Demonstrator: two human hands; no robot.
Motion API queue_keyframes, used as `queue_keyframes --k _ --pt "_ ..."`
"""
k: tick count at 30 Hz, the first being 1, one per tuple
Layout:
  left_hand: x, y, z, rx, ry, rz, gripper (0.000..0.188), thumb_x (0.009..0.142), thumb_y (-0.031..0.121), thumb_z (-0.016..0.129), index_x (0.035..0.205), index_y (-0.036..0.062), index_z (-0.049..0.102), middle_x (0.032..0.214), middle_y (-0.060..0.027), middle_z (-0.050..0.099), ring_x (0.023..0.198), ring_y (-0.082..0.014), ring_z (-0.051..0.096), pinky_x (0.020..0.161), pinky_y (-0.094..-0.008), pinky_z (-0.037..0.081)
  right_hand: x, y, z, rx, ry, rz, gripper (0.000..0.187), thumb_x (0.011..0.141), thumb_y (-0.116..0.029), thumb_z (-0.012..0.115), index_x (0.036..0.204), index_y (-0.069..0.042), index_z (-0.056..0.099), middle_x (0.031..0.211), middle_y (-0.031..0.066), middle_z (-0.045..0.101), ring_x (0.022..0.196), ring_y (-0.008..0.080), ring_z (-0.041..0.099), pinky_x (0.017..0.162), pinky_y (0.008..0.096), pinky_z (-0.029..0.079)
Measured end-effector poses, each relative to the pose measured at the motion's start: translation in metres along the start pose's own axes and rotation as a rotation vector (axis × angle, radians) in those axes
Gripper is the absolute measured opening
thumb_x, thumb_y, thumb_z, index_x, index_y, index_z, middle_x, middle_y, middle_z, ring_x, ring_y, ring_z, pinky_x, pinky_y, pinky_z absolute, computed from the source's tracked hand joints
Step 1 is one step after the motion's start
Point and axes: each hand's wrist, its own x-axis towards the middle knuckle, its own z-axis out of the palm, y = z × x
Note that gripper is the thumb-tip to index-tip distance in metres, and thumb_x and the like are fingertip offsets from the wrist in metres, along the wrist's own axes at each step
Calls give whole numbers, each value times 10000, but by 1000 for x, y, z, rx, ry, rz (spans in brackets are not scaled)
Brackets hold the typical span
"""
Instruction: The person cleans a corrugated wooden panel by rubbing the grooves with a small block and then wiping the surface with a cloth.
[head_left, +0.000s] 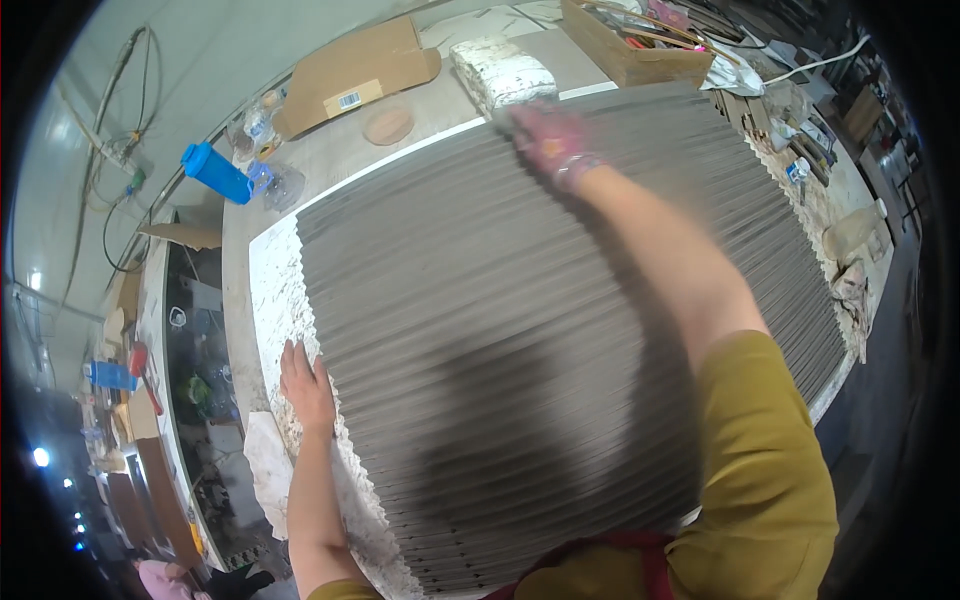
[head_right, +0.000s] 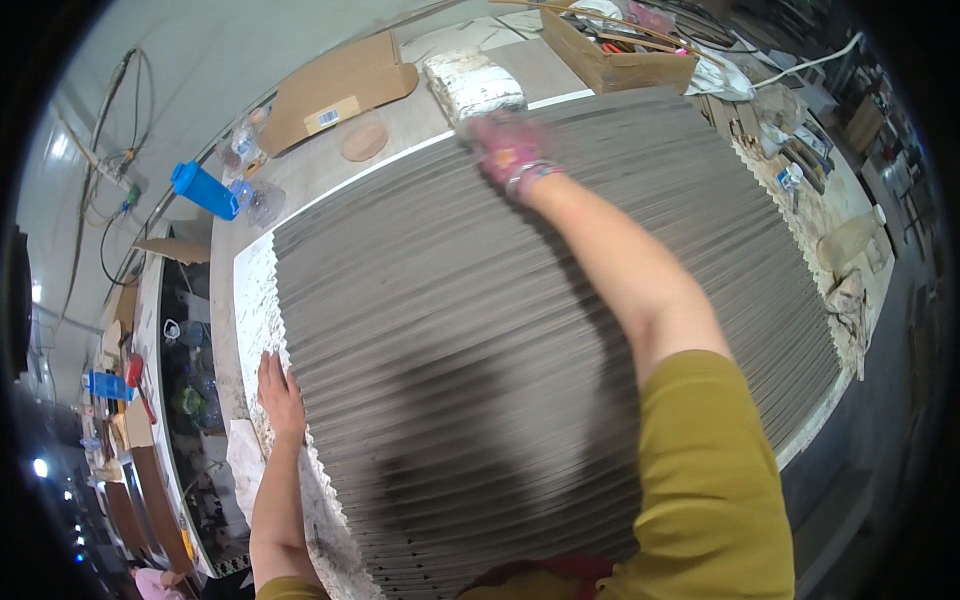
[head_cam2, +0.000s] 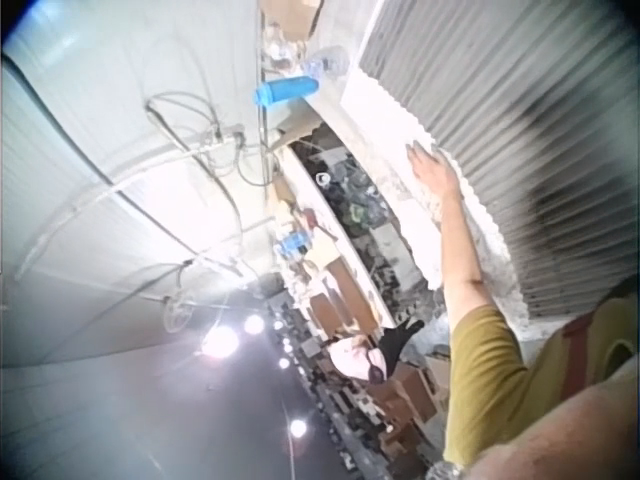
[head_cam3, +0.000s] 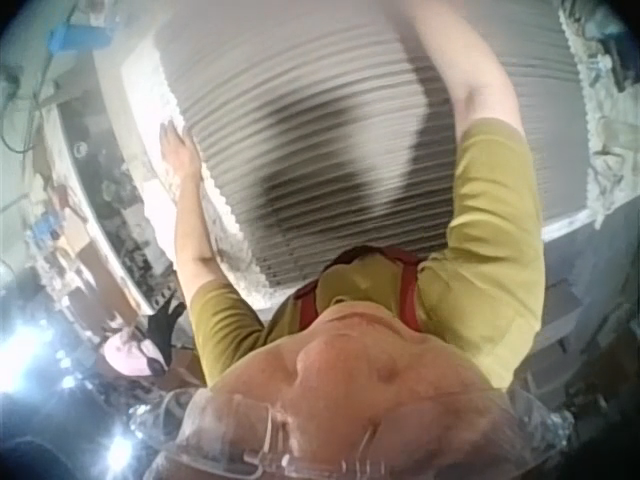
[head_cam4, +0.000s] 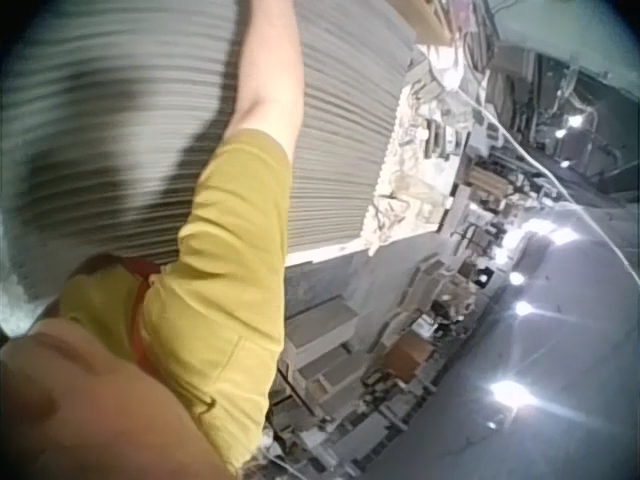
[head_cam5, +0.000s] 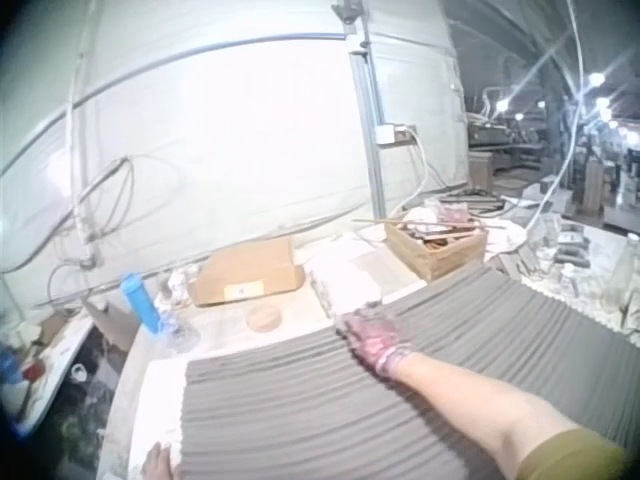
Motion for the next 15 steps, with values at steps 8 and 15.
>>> queue_keyframes --k 8,15 --pt "-4 -13 -2 17 -19 -14 443 968 270 457 1352 48 444 1448 -137 386 1331 -318 354 1076 -459 258 38 -3 19 -221 -236 -31 272 856 -212 537 1090 -186 673 1100 131 648 1023 333 624 894 409 480" --pt "-2 2 -4 12 -35 -25 456 972 260 444 1371 41 419 1458 -160 371 1335 -334 348 1082 -463 253 28 82 4 -296 -197 1 227 853 -166 536 1039 -177 666 1064 142 635 1005 327 623 875 462 483"
